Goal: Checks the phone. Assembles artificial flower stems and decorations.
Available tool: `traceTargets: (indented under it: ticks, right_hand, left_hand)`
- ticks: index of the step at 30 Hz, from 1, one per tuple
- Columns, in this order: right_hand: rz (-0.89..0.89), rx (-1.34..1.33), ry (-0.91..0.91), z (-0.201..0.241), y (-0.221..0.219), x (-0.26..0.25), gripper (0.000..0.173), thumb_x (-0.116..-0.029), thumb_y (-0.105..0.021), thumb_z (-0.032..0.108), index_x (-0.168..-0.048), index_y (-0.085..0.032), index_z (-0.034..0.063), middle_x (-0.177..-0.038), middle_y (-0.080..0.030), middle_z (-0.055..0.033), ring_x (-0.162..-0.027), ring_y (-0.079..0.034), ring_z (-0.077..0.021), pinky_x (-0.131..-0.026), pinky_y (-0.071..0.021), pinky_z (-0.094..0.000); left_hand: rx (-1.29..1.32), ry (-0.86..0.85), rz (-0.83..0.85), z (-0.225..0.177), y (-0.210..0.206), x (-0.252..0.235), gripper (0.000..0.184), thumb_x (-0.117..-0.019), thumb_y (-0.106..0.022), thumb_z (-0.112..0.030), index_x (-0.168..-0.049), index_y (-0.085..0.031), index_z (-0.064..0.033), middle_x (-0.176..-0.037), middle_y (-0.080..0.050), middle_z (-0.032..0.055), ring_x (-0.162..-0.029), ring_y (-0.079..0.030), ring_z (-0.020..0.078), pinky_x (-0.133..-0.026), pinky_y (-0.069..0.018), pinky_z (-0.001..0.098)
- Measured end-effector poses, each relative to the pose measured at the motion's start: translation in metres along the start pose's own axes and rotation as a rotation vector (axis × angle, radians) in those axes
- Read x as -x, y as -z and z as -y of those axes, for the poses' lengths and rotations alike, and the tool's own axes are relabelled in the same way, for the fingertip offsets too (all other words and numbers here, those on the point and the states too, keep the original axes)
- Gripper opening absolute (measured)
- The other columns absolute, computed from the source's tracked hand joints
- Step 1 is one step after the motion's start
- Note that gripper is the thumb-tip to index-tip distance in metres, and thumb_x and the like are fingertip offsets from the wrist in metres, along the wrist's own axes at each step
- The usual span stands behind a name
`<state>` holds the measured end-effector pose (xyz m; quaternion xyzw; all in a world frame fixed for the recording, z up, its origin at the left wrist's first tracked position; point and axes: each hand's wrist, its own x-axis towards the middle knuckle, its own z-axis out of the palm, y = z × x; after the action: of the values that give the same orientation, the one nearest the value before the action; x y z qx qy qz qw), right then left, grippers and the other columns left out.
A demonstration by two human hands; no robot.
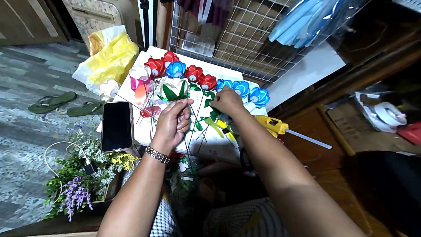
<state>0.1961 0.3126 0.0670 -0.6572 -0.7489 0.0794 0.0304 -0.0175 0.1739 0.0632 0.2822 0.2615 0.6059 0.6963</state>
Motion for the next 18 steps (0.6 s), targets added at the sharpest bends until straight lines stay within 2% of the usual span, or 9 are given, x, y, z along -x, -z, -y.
traceTargets:
  ticks: [2, 5, 7, 10, 11, 15, 18]
  right_hand:
    - [-0.006, 0.089, -0.037, 0.007, -0.002, -0.002, 0.038, -0.0944, -0.070, 0.033, -0.105, -0.072, -0.0036, -0.131, -0.056, -0.0266, -0.126, -0.053, -0.0453, -0.095, -0.0475, -0.0643]
    - [0.000, 0.145, -0.049, 0.010, -0.002, -0.005, 0.031, -0.0937, -0.068, 0.024, -0.105, -0.072, -0.0045, -0.133, -0.056, -0.0264, -0.129, -0.052, -0.0450, -0.095, -0.0477, -0.0640]
    - [0.023, 0.105, -0.054, 0.010, -0.001, -0.006, 0.027, -0.0947, -0.065, 0.020, -0.104, -0.072, -0.0041, -0.132, -0.057, -0.0252, -0.127, -0.053, -0.0439, -0.095, -0.0473, -0.0636]
    - [0.037, -0.095, 0.015, 0.003, 0.002, -0.010, 0.033, -0.1005, -0.062, 0.025, -0.098, -0.071, -0.0068, -0.122, -0.061, -0.0275, -0.116, -0.058, -0.0453, -0.094, -0.0442, -0.0673]
    - [0.029, -0.118, 0.022, 0.002, 0.003, -0.011, 0.035, -0.1024, -0.061, 0.028, -0.099, -0.073, -0.0055, -0.122, -0.062, -0.0268, -0.116, -0.059, -0.0447, -0.095, -0.0439, -0.0674]
    - [-0.044, -0.059, -0.015, 0.006, -0.002, -0.016, 0.026, -0.1011, -0.061, 0.023, -0.118, -0.074, 0.0074, -0.129, -0.063, -0.0216, -0.123, -0.059, -0.0427, -0.098, -0.0461, -0.0661]
    - [-0.047, -0.010, -0.024, 0.011, -0.012, -0.024, 0.028, -0.1014, -0.060, 0.024, -0.117, -0.074, 0.0055, -0.134, -0.061, -0.0214, -0.127, -0.056, -0.0423, -0.100, -0.0455, -0.0648]
  left_hand:
    - [0.001, 0.002, -0.003, 0.000, 0.001, 0.000, 0.026, -0.1092, -0.041, -0.022, -0.108, -0.064, -0.0091, -0.062, -0.046, -0.0066, -0.038, -0.030, -0.0015, -0.035, -0.0272, 0.0112]
    - [0.004, 0.001, 0.000, -0.001, 0.002, 0.000, 0.026, -0.1093, -0.041, -0.022, -0.108, -0.064, -0.0093, -0.062, -0.046, -0.0066, -0.038, -0.031, -0.0015, -0.035, -0.0280, 0.0111]
    - [0.000, -0.001, -0.004, -0.001, 0.001, 0.001, 0.026, -0.1093, -0.041, -0.022, -0.108, -0.064, -0.0090, -0.062, -0.047, -0.0064, -0.038, -0.031, -0.0015, -0.035, -0.0277, 0.0112]
    - [-0.035, -0.006, -0.007, -0.002, 0.000, 0.004, 0.027, -0.1097, -0.040, -0.023, -0.108, -0.063, -0.0100, -0.061, -0.045, -0.0066, -0.037, -0.028, -0.0018, -0.034, -0.0253, 0.0112]
    - [-0.053, -0.006, -0.013, -0.002, -0.001, 0.006, 0.027, -0.1098, -0.040, -0.025, -0.108, -0.063, -0.0107, -0.060, -0.044, -0.0067, -0.036, -0.026, -0.0021, -0.033, -0.0232, 0.0110]
    - [-0.006, 0.014, 0.006, 0.000, -0.003, 0.001, 0.026, -0.1094, -0.040, -0.020, -0.109, -0.063, -0.0082, -0.062, -0.047, -0.0061, -0.038, -0.030, -0.0015, -0.035, -0.0267, 0.0113]
    - [-0.009, 0.017, 0.012, 0.001, -0.003, -0.001, 0.027, -0.1095, -0.040, -0.020, -0.109, -0.064, -0.0081, -0.062, -0.048, -0.0059, -0.038, -0.030, -0.0015, -0.035, -0.0265, 0.0114]
